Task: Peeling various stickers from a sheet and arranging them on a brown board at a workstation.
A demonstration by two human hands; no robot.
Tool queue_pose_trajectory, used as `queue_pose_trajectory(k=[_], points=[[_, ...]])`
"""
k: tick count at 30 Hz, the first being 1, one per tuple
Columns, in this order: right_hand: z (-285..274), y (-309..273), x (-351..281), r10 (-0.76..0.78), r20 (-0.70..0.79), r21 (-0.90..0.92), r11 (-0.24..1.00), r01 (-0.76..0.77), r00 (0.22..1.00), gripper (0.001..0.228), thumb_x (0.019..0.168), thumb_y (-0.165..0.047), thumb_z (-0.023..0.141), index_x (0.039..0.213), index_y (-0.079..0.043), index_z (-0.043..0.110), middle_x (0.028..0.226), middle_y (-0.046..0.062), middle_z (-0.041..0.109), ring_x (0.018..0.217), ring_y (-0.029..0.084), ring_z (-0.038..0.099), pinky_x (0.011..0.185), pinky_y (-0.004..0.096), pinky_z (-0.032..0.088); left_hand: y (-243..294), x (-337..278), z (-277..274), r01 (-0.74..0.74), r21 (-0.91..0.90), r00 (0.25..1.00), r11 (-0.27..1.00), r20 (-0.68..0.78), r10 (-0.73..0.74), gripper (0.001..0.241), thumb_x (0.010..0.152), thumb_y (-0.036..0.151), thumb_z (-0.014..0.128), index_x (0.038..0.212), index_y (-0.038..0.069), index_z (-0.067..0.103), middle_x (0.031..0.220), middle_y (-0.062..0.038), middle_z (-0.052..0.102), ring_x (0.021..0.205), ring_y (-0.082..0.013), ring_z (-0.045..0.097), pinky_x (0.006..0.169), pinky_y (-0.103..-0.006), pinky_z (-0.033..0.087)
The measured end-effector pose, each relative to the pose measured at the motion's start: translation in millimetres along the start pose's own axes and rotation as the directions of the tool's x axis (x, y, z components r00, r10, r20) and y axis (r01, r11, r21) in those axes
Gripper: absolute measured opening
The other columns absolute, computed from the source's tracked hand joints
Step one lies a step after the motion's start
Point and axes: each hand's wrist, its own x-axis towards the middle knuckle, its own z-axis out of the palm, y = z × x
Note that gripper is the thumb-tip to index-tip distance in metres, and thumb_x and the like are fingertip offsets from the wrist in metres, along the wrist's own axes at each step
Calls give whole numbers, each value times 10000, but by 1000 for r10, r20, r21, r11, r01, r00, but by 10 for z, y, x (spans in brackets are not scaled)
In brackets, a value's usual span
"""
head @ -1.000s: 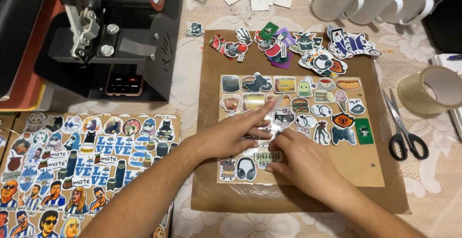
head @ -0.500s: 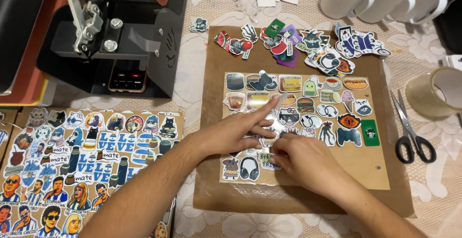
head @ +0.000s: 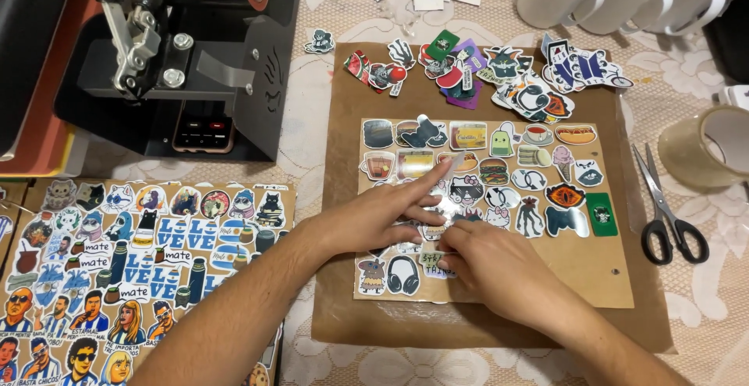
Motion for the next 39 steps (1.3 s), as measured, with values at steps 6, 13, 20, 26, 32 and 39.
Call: queue_pose_trajectory(k=[6,13,20,26,32,39], points=[[-88,-9,-39,67,16,-17,998,-67,998,150,949,-346,577,965,-216,650,996,-50,683,991,253,633,750,458,481,91,-5,-21,45,10,999,999,11,-45,1064,882,-59,678,1579,280,-51,1669,-84,299,1346,-252,594,1068,-374,466],[-119,0,48,129,19,-37,991,-128,991,170,950,-359,601,959,-208,679,981,-34,717,980,261,653,758,453,497,94,-8,-18,37,-5,999,999,7,-37,1060,883,-60,677,1581,277,-47,1656,-131,317,1350,-263,587,1075,-371,455],[-142,-43,75,168,-97,-43,984,-173,981,195,874,-350,699,990,-193,697,891,-2,721,888,265,696,695,412,546,271,-47,-55,15,33,1000,999,-8,-15,1010,886,-21,676,1601,178,-9,1379,-125,618,1355,-331,556,1112,-446,408],[-215,-93,2,188,-216,62,982,-179,958,447,746,-343,834,1096,-155,629,967,56,662,925,312,714,753,441,591,88,-55,16,-23,-21,997,1000,-81,21,945,869,-17,688,1613,86,114,1148,-156,754,1318,-394,562,1124,-517,405],[-324,211,-87,161,-563,346,936,55,810,413,782,-266,841,1137,-124,684,948,89,609,823,286,637,672,402,523,-130,-14,54,-136,-519,978,844,-204,32,708,869,47,747,1496,7,422,873,-92,730,1062,-237,670,1007,-369,483],[-490,101,-182,123,-633,517,802,299,765,109,791,-136,817,893,-126,780,846,26,736,663,143,555,541,251,439,-15,-8,78,-123,-679,991,723,-124,51,643,876,94,715,1448,-80,479,658,-22,572,638,-90,553,642,-209,477]])
